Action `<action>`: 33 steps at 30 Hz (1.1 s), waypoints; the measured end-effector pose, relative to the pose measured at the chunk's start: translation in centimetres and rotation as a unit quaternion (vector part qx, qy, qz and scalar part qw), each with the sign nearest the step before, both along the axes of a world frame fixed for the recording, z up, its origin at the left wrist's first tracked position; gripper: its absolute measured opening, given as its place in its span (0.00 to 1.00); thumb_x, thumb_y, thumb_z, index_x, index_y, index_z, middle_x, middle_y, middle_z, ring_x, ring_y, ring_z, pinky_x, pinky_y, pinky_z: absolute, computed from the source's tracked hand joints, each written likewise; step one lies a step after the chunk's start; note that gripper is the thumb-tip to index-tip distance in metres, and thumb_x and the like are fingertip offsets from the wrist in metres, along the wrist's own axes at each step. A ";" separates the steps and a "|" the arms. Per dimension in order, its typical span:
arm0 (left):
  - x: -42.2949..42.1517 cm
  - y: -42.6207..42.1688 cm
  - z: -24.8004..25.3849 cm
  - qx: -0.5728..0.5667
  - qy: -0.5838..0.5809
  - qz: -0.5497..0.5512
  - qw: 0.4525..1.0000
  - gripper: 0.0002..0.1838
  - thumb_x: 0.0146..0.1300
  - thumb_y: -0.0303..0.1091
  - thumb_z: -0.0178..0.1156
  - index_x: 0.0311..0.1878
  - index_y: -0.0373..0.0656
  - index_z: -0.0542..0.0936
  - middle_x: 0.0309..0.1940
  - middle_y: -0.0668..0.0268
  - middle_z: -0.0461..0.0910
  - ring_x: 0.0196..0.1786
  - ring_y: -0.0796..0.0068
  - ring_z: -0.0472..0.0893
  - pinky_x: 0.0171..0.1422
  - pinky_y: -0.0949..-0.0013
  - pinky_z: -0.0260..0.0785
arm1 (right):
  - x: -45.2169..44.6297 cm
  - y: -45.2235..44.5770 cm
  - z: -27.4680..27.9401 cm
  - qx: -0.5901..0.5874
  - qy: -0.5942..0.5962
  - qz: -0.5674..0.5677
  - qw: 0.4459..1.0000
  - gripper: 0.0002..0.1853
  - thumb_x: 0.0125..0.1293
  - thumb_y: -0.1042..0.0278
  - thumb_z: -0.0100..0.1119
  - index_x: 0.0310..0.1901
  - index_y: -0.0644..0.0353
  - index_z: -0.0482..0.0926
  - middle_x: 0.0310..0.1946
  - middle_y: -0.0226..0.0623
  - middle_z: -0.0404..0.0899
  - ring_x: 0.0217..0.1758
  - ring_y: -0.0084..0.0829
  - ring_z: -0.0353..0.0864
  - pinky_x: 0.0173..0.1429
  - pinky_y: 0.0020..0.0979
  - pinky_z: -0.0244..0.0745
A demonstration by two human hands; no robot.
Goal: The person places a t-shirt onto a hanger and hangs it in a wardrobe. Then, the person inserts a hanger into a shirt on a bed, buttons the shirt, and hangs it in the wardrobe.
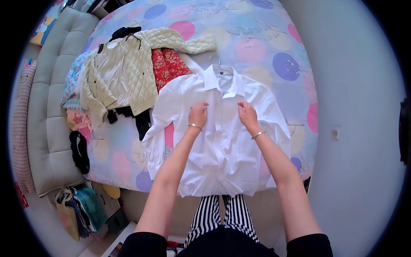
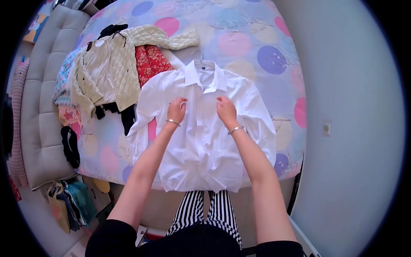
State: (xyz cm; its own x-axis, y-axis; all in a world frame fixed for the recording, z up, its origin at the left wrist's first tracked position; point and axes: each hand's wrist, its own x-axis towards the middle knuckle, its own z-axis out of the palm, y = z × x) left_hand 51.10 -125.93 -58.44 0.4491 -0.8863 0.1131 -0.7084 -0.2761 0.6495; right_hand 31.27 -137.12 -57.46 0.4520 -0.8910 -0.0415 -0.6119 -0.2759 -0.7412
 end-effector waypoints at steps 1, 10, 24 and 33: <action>1.6 -1.8 -0.9 0.000 -0.005 0.002 1.000 0.09 0.53 0.25 0.56 0.39 0.40 0.79 0.39 0.58 0.80 0.44 0.63 0.79 0.51 0.67 0.69 | 0.5 -2.4 -1.1 -0.059 0.029 0.027 0.997 0.11 0.57 0.70 0.51 0.42 0.61 0.76 0.40 0.42 0.78 0.47 0.41 0.76 0.48 0.35 0.72; 10.5 -10.2 -5.8 0.074 -0.250 -0.047 0.964 0.26 0.49 0.28 0.62 0.55 0.45 0.71 0.56 0.61 0.70 0.61 0.61 0.67 0.64 0.57 0.58 | 2.0 -12.9 -8.7 -0.315 0.233 0.085 0.916 0.17 0.58 0.69 0.50 0.51 0.52 0.71 0.50 0.37 0.73 0.56 0.36 0.70 0.61 0.50 0.60; 9.1 -7.1 4.5 0.002 -0.197 -0.008 0.980 0.03 0.51 0.30 0.58 0.31 0.49 0.75 0.30 0.70 0.77 0.41 0.68 0.76 0.48 0.60 0.62 | -1.3 -13.0 0.2 -0.238 0.116 0.129 0.956 0.05 0.54 0.69 0.53 0.34 0.54 0.74 0.31 0.32 0.74 0.39 0.33 0.74 0.52 0.41 0.61; 4.3 3.8 22.9 -0.159 -0.200 -0.143 0.956 0.09 0.47 0.24 0.59 0.33 0.45 0.75 0.28 0.68 0.77 0.38 0.69 0.77 0.58 0.58 0.60 | -8.1 -1.8 21.8 -0.156 -0.038 0.169 0.973 0.05 0.54 0.74 0.53 0.34 0.60 0.72 0.30 0.39 0.78 0.34 0.40 0.77 0.44 0.35 0.69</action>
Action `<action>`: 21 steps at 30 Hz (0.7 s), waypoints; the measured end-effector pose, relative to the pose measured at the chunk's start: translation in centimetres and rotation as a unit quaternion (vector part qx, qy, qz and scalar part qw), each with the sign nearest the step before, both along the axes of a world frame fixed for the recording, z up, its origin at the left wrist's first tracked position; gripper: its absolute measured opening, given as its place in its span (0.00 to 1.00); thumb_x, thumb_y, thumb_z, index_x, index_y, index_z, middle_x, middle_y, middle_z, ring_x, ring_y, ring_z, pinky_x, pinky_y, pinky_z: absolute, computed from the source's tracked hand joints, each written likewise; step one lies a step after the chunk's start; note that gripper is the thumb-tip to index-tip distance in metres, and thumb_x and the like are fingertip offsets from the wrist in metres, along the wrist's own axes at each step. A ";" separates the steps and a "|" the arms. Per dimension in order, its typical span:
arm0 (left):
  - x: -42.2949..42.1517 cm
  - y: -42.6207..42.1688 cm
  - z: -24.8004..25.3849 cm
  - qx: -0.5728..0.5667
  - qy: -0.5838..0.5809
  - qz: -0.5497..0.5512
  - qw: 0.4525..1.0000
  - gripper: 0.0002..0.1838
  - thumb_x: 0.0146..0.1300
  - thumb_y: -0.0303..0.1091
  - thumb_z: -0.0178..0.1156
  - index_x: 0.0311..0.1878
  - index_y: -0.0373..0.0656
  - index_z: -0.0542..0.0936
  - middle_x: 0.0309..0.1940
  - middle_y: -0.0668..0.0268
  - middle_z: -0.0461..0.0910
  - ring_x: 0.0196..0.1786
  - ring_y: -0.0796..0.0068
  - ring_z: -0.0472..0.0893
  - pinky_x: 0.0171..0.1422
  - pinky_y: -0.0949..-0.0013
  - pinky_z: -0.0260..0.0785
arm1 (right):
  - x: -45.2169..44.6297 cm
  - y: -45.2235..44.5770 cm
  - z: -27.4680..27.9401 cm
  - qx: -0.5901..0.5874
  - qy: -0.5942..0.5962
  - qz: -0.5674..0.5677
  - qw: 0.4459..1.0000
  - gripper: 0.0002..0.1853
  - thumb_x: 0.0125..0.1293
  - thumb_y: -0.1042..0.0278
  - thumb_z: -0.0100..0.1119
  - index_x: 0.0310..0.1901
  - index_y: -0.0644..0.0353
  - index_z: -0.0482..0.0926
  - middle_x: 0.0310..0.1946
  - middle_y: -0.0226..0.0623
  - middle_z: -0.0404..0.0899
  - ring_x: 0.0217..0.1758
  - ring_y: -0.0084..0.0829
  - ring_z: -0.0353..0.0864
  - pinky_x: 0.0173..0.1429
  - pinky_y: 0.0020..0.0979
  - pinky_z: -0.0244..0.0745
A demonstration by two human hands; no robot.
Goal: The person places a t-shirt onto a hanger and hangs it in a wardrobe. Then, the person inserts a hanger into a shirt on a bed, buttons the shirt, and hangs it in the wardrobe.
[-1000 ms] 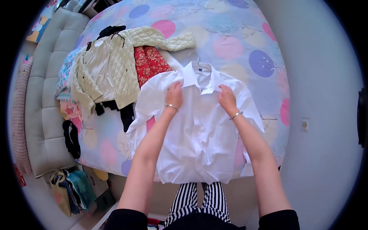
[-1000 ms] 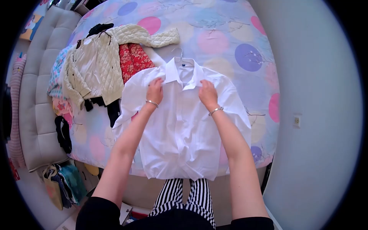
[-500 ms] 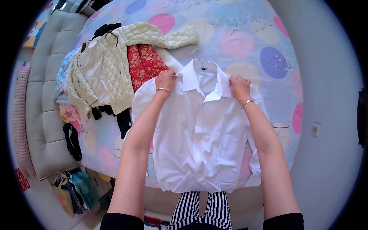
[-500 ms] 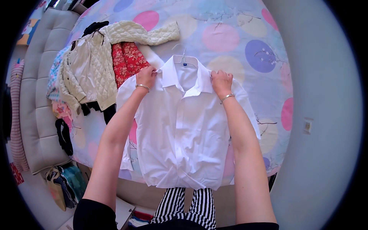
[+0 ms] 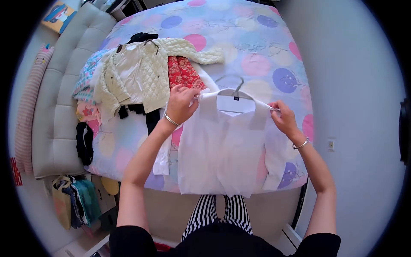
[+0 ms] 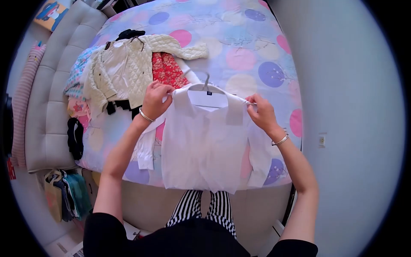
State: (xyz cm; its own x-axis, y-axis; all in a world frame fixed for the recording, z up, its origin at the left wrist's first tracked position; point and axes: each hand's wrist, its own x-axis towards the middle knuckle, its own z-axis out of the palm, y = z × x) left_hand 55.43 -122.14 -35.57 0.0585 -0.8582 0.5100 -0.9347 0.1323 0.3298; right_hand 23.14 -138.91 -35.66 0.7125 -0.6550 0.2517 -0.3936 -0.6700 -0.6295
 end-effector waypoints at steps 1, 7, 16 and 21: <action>-0.5 0.9 2.3 -0.003 0.012 -0.024 1.000 0.09 0.46 0.24 0.60 0.33 0.43 0.77 0.26 0.67 0.77 0.34 0.68 0.78 0.55 0.61 0.63 | -0.7 1.3 2.2 0.052 -0.007 -0.019 0.998 0.05 0.55 0.74 0.53 0.34 0.62 0.71 0.28 0.41 0.78 0.32 0.41 0.77 0.39 0.34 0.71; -2.2 5.7 13.8 0.041 0.136 -0.095 0.985 0.05 0.47 0.29 0.61 0.28 0.38 0.79 0.19 0.63 0.77 0.25 0.70 0.76 0.37 0.69 0.68 | -3.6 6.0 12.4 -0.028 -0.045 0.006 0.999 0.05 0.55 0.76 0.53 0.34 0.64 0.70 0.22 0.43 0.74 0.25 0.37 0.75 0.32 0.30 0.69; -8.7 15.6 24.5 0.071 0.297 -0.070 0.950 0.07 0.58 0.29 0.60 0.37 0.35 0.80 0.25 0.78 0.75 0.28 0.92 0.69 0.31 0.83 0.64 | -6.6 12.2 24.4 0.278 -0.105 0.177 0.938 0.17 0.55 0.74 0.53 0.48 0.63 0.71 0.36 0.27 0.70 0.35 0.14 0.68 0.38 0.17 0.63; -14.2 21.7 27.8 0.015 0.257 -0.005 0.966 0.10 0.57 0.32 0.61 0.37 0.34 0.80 0.24 0.72 0.76 0.30 0.89 0.71 0.37 0.81 0.67 | -6.5 16.8 27.6 0.081 -0.110 0.187 0.973 0.13 0.64 0.60 0.56 0.36 0.64 0.76 0.20 0.22 0.68 0.25 0.14 0.63 0.30 0.20 0.61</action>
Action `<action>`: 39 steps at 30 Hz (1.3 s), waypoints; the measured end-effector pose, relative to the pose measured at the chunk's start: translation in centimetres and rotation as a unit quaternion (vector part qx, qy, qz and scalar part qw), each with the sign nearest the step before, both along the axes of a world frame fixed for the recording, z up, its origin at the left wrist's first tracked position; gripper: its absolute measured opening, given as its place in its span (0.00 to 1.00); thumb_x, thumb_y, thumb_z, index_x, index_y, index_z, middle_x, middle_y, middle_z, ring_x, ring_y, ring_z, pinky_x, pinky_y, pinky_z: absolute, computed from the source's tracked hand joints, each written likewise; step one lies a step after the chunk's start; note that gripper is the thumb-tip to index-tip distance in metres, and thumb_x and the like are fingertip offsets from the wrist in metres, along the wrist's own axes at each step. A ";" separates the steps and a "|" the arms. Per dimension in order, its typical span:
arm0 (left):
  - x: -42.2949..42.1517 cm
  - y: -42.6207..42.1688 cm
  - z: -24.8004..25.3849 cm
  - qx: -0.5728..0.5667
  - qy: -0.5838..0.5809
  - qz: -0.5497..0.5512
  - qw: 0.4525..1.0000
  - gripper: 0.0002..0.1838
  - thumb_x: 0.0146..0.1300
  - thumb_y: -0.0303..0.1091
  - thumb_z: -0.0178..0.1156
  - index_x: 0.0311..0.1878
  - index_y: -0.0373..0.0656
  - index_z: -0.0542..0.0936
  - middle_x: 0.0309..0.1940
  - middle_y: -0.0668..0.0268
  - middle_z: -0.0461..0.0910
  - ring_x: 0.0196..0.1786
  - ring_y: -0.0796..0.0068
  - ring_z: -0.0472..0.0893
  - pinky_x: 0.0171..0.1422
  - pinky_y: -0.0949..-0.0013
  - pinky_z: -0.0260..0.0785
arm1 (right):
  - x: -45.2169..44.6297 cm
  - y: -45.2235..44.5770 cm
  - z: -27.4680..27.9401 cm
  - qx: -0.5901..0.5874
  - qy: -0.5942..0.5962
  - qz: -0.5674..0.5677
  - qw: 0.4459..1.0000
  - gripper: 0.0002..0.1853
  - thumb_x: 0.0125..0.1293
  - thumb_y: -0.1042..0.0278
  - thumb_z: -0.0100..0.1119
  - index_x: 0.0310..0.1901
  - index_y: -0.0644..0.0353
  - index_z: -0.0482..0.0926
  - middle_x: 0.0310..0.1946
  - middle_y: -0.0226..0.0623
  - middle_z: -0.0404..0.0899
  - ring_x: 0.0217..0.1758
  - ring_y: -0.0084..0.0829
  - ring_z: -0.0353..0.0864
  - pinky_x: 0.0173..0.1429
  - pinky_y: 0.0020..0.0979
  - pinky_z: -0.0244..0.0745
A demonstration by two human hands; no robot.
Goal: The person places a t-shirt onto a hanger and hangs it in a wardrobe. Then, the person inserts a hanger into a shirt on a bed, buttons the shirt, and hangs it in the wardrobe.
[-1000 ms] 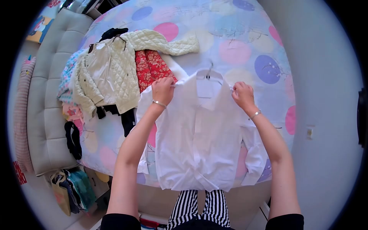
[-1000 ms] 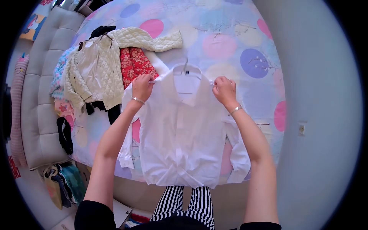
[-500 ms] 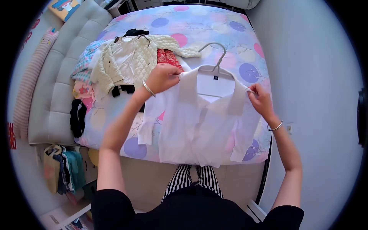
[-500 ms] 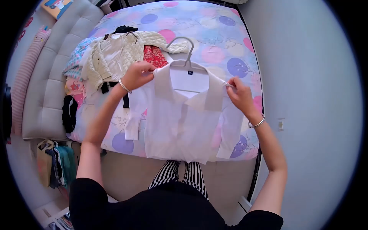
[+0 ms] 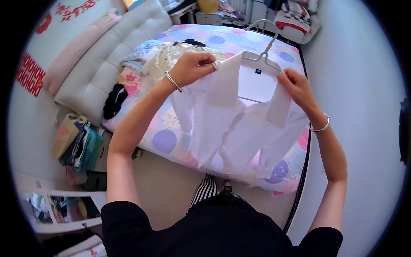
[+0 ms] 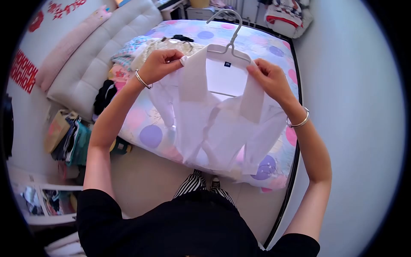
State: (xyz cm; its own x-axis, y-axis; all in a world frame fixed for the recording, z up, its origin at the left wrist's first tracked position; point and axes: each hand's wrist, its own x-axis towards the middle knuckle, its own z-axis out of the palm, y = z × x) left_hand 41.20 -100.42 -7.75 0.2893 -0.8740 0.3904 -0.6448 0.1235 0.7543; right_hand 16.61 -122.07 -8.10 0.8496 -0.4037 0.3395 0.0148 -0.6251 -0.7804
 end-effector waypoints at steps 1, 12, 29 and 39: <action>-0.7 1.2 0.6 -0.027 -0.010 0.008 1.000 0.11 0.57 0.33 0.62 0.37 0.34 0.80 0.23 0.73 0.75 0.29 0.89 0.71 0.35 0.81 0.67 | 0.1 0.4 0.3 -0.001 -0.008 0.013 1.000 0.13 0.64 0.60 0.56 0.36 0.64 0.76 0.20 0.22 0.68 0.25 0.14 0.63 0.30 0.20 0.61; -1.7 21.0 3.3 0.064 0.187 0.095 0.976 0.09 0.59 0.31 0.61 0.39 0.36 0.78 0.24 0.72 0.77 0.25 0.87 0.74 0.31 0.81 0.69 | 3.8 3.1 4.5 0.024 -0.146 0.023 0.989 0.12 0.63 0.62 0.58 0.27 0.60 0.75 0.19 0.17 0.67 0.22 0.09 0.60 0.25 0.15 0.54; 0.1 36.7 3.8 -0.104 0.301 0.110 0.942 0.14 0.61 0.29 0.56 0.50 0.36 0.75 0.40 0.70 0.77 0.39 0.85 0.76 0.46 0.78 0.69 | 17.3 15.6 1.9 0.195 -0.098 0.104 0.970 0.10 0.63 0.62 0.56 0.27 0.56 0.75 0.22 0.20 0.71 0.23 0.10 0.65 0.28 0.14 0.58; -1.5 38.7 2.7 -0.162 0.350 0.175 0.906 0.10 0.62 0.35 0.47 0.38 0.41 0.75 0.30 0.73 0.75 0.33 0.88 0.71 0.39 0.83 0.62 | 21.1 17.2 2.3 0.202 -0.089 0.204 0.954 0.10 0.63 0.61 0.56 0.27 0.57 0.75 0.21 0.20 0.71 0.22 0.09 0.65 0.27 0.14 0.58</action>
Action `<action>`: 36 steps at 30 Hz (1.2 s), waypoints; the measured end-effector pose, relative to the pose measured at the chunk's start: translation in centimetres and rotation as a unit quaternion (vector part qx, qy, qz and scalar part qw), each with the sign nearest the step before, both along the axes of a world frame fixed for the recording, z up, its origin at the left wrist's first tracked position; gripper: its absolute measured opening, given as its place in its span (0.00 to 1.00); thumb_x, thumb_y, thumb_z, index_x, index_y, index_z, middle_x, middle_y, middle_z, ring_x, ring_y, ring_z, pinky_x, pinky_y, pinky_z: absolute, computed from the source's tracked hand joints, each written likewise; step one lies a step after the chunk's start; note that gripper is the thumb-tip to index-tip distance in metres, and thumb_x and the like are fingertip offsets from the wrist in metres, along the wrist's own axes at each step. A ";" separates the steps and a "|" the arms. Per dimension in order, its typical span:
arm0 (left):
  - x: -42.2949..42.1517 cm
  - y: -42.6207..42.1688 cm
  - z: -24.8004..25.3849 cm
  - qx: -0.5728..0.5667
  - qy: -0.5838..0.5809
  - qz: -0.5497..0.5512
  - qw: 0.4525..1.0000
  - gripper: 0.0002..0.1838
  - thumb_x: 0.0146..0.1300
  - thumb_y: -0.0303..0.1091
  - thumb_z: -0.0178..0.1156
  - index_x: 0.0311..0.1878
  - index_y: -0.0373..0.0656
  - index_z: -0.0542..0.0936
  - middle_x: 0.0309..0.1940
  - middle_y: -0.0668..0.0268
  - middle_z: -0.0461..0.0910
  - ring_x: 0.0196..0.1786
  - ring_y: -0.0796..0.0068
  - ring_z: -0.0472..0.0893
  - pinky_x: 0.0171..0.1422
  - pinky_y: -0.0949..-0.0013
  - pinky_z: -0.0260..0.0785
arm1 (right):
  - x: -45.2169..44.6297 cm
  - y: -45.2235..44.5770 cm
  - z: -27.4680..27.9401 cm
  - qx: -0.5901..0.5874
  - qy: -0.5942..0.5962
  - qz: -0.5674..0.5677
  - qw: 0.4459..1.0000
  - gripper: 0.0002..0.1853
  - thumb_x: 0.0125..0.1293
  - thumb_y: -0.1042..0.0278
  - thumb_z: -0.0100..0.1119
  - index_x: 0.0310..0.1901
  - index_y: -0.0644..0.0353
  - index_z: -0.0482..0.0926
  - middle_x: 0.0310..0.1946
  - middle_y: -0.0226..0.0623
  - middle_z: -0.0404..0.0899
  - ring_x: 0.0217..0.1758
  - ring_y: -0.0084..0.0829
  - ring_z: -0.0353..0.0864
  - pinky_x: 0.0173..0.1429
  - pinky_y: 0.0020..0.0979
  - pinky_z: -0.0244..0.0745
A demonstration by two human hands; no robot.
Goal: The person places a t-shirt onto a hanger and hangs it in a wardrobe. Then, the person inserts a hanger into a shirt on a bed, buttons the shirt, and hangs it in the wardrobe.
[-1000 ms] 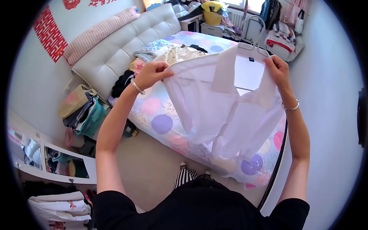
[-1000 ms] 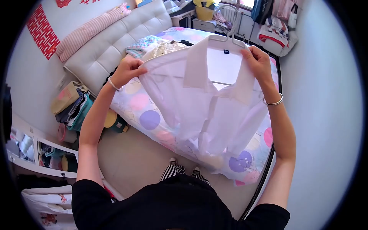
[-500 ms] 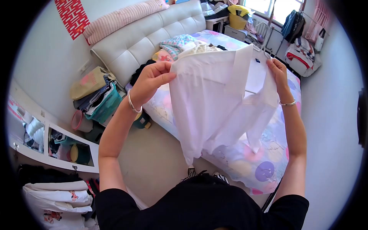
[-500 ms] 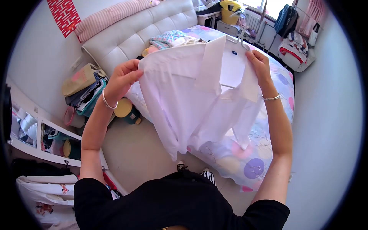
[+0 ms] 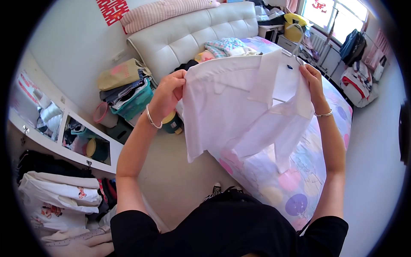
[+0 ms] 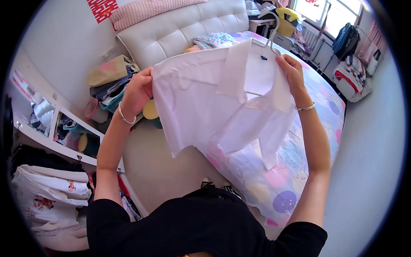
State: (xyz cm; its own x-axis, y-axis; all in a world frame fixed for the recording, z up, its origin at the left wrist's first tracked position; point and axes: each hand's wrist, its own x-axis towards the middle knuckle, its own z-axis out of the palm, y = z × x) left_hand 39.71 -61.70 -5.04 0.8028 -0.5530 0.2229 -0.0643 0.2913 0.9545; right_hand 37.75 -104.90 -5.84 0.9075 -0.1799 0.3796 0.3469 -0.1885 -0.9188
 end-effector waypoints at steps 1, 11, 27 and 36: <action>-0.7 -0.3 0.2 -0.012 0.032 0.018 0.999 0.11 0.64 0.37 0.46 0.38 0.42 0.75 0.30 0.73 0.75 0.32 0.89 0.70 0.38 0.84 0.60 | 0.4 0.1 0.0 -0.003 0.000 0.011 1.000 0.10 0.63 0.61 0.56 0.27 0.57 0.76 0.21 0.20 0.71 0.22 0.09 0.65 0.26 0.14 0.58; -4.3 -2.7 0.0 0.082 -0.069 0.202 0.973 0.13 0.58 0.33 0.63 0.42 0.34 0.76 0.35 0.67 0.79 0.36 0.84 0.76 0.40 0.78 0.70 | 3.3 1.4 0.2 0.021 0.018 0.104 0.994 0.10 0.63 0.61 0.56 0.28 0.58 0.77 0.21 0.20 0.72 0.22 0.09 0.66 0.26 0.14 0.58; -9.1 -3.0 1.0 0.039 -0.007 0.102 0.994 0.19 0.61 0.37 0.60 0.51 0.36 0.75 0.42 0.67 0.79 0.43 0.81 0.76 0.47 0.77 0.68 | 5.9 2.0 -3.5 0.082 0.061 0.141 0.985 0.10 0.62 0.62 0.57 0.25 0.54 0.75 0.21 0.17 0.70 0.22 0.08 0.64 0.27 0.14 0.58; -7.9 -0.8 2.3 0.210 -0.380 0.454 0.778 0.25 0.60 0.42 0.60 0.55 0.36 0.70 0.48 0.62 0.76 0.47 0.74 0.77 0.56 0.72 0.66 | 4.1 4.9 -1.3 0.002 0.031 0.190 0.981 0.10 0.62 0.61 0.56 0.27 0.57 0.76 0.20 0.19 0.69 0.22 0.10 0.65 0.25 0.16 0.57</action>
State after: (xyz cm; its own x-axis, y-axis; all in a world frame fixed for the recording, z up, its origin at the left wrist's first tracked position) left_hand 31.79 -62.51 -2.71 0.6296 0.0131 0.7768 -0.6541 -0.5306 0.5391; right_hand 41.87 -100.04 -7.14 0.9311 0.1738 0.3206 0.3339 -0.0527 -0.9411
